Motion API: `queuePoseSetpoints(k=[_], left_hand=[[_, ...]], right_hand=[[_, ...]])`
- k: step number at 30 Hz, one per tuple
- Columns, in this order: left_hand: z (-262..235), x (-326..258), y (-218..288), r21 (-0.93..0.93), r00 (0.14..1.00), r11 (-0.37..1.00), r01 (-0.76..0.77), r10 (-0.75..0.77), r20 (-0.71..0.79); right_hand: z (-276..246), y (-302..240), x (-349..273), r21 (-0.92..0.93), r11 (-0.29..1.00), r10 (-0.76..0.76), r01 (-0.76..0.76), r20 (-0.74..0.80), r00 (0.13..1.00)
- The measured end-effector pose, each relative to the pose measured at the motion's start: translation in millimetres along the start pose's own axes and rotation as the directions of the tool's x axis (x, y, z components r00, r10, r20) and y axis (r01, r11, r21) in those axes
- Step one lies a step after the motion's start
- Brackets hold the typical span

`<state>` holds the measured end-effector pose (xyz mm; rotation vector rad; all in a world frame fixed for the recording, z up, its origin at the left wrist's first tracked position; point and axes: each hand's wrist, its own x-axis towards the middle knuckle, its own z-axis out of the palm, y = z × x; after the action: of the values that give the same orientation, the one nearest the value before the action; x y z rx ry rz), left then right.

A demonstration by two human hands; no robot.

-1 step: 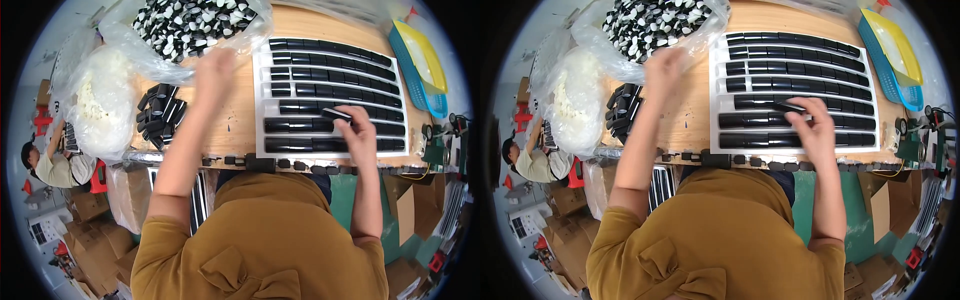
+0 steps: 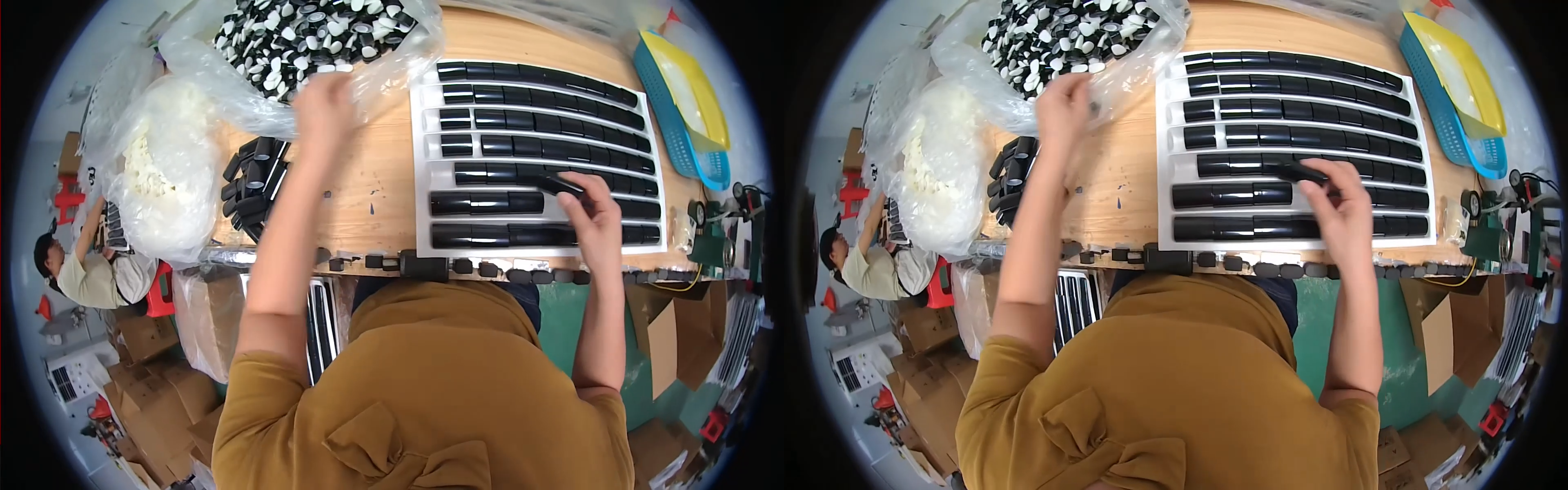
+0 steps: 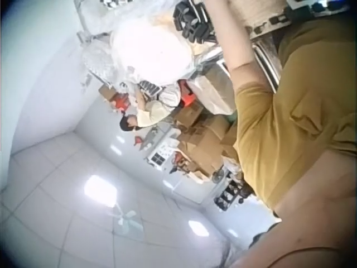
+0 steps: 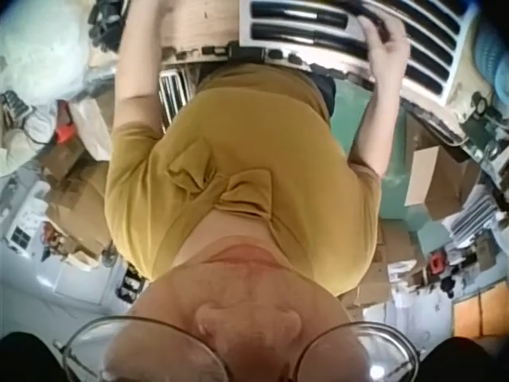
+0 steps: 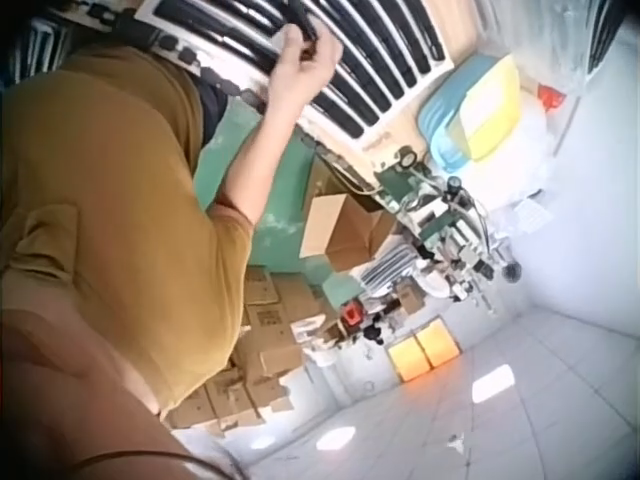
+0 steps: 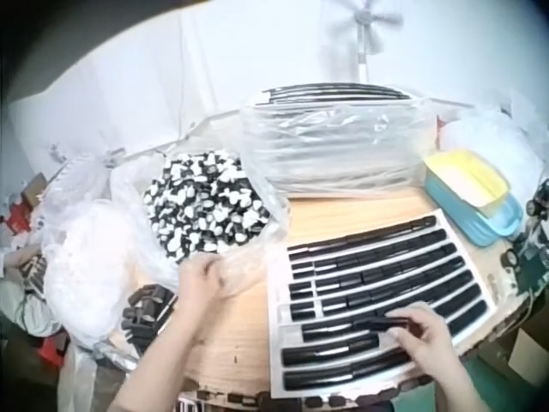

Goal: Assembling plastic components by attaching white end caps to black housings and placing them in a sorting tray.

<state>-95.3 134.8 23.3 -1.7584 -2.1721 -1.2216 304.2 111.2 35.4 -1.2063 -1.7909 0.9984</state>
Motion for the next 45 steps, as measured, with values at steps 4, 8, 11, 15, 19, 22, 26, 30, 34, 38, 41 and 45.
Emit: queuePoseSetpoints(k=[4, 8, 11, 15, 19, 22, 26, 30, 34, 38, 41, 45], left_hand=[[7.4, 34.0, -92.4, 0.292, 0.984, 0.953, 0.083, -0.125, 0.129], [22.6, 33.8, -103.1, 0.315, 0.969, 0.946, -0.081, 0.0, 0.249], [30.8, 35.0, -104.2, 0.288, 0.97, 0.956, -0.061, -0.011, 0.243], [29.6, 29.5, -127.1, 0.193, 0.996, 0.979, -0.072, 0.059, 0.07], [23.0, 30.2, -103.9, 0.086, 0.995, 0.992, 0.096, -0.094, -0.029], [23.0, 25.8, -104.0, 0.138, 0.999, 0.99, -0.022, 0.018, 0.03], [30.3, 22.6, -108.0, 0.167, 0.979, 0.986, -0.024, -0.011, 0.203], [30.7, 28.8, -133.1, 0.138, 0.964, 0.989, 0.053, -0.087, 0.252], [34.7, 30.9, -136.3, 0.129, 0.981, 0.991, 0.028, -0.052, 0.189], [31.9, 28.1, -127.2, 0.061, 0.987, 0.993, 0.105, -0.112, 0.115], [24.6, 28.9, -135.4, -0.087, 0.98, 0.985, 0.149, -0.135, 0.148], [2.0, 38.8, -146.7, -0.427, 0.943, 0.843, 0.327, -0.32, 0.092]], right_hand=[[-17.7, 21.6, -3.6, -0.004, 0.988, 0.152, -0.155, -0.166, 0.974], [-14.3, 24.5, -7.8, -0.101, 0.962, 0.235, -0.255, -0.174, 0.956], [-5.4, 20.8, -10.9, -0.08, 0.945, 0.304, -0.317, -0.14, 0.942], [-2.1, 22.8, -9.8, -0.176, 0.936, 0.281, -0.306, -0.152, 0.948], [-4.9, 21.4, -15.8, -0.561, 0.825, -0.056, -0.072, -0.208, 0.977], [-4.0, 26.3, -18.4, -0.63, 0.775, -0.093, -0.056, -0.201, 0.975], [-11.5, 25.2, -18.0, -0.462, 0.88, 0.049, -0.113, -0.148, 0.988], [-47.0, 32.0, -8.6, -0.458, 0.885, -0.032, -0.081, -0.234, 0.972], [-53.8, 40.9, -6.5, -0.583, 0.809, -0.092, 0.078, 0.006, 0.996], [-60.7, 38.0, 0.9, -0.62, 0.775, -0.037, 0.127, 0.156, 0.987], [-65.5, 38.7, 9.0, -0.547, 0.833, 0.055, 0.077, 0.221, 0.974], [-70.7, 35.5, 18.8, -0.555, 0.824, 0.078, 0.113, 0.308, 0.948]])
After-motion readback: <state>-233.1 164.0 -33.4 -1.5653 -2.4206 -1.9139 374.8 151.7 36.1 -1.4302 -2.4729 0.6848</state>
